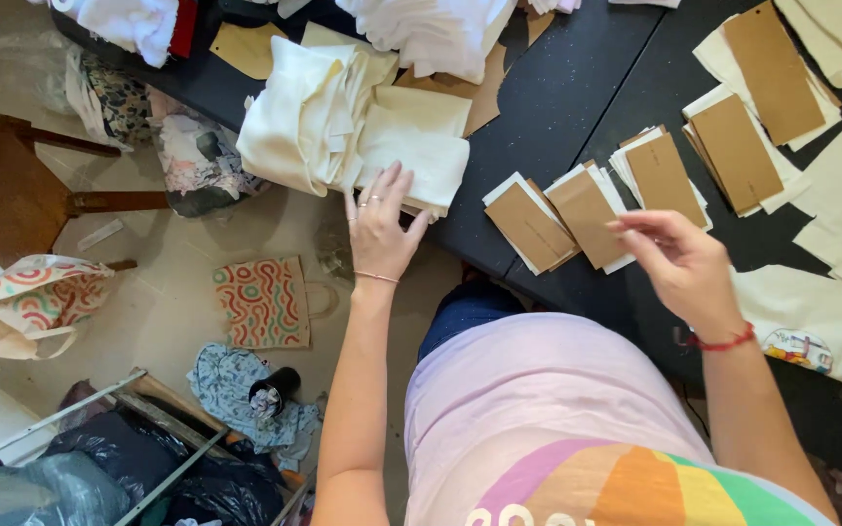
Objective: Sorting and stacking small fabric pieces and cardboard templates on a table.
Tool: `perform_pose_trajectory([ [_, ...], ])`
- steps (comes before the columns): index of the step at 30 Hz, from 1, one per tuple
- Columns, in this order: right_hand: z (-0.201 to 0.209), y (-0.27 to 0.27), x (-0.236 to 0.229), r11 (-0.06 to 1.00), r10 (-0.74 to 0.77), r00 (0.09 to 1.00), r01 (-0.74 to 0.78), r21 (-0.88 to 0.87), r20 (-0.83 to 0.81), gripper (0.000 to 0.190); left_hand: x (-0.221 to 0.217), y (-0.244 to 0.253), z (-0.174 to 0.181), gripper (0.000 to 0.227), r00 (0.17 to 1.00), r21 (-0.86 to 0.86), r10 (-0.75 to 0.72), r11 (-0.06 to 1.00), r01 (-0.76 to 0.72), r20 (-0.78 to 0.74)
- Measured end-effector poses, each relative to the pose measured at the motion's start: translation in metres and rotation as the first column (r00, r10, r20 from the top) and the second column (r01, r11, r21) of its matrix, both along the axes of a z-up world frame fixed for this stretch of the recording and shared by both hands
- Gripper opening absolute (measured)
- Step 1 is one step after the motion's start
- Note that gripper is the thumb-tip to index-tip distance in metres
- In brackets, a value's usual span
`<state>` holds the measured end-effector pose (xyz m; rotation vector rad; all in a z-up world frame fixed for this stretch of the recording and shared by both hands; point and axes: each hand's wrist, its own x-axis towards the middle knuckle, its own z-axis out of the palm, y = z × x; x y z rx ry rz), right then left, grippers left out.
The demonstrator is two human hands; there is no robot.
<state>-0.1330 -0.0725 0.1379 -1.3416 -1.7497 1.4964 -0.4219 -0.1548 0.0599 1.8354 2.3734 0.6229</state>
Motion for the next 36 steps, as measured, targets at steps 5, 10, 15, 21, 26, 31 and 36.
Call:
perform_pose_trajectory([
  [5,-0.058,0.014,-0.077,0.892,0.122,0.968,-0.203,-0.403,-0.218,0.039,-0.009,0.020,-0.016,0.051,0.992,0.013,-0.094,0.996,0.093,0.085],
  [10,-0.087,0.018,-0.135,0.787,0.020,0.950,-0.207,-0.581,-0.312,0.044,-0.019,0.027,-0.024,0.032,0.979,0.053,-0.137,0.990,0.130,0.154],
  [15,-0.078,0.020,-0.159,0.718,-0.141,0.959,-0.072,-0.692,-0.247,0.055,-0.037,0.028,-0.030,0.021,0.629,-0.079,0.337,0.912,-0.401,0.701],
  [21,-0.090,0.015,-0.171,0.733,-0.149,0.974,-0.006,-0.680,-0.169,0.046,-0.062,0.030,-0.022,0.017,0.536,0.031,0.190,0.926,-0.376,0.822],
  [26,-0.112,0.013,-0.180,0.876,-0.136,0.989,0.091,-0.473,-0.061,0.031,-0.061,0.029,0.000,0.017,0.418,0.069,0.123,0.907,-0.416,0.900],
  [31,-0.112,0.014,-0.179,0.946,-0.128,0.988,0.149,-0.288,0.090,0.021,-0.067,0.033,0.035,0.015,0.207,0.093,0.031,0.823,-0.561,0.978],
  [36,-0.082,0.020,-0.173,0.741,-0.393,0.857,0.080,-0.667,-0.334,0.032,-0.067,0.034,0.077,0.010,-0.049,0.090,-0.148,0.798,-0.597,0.988],
])
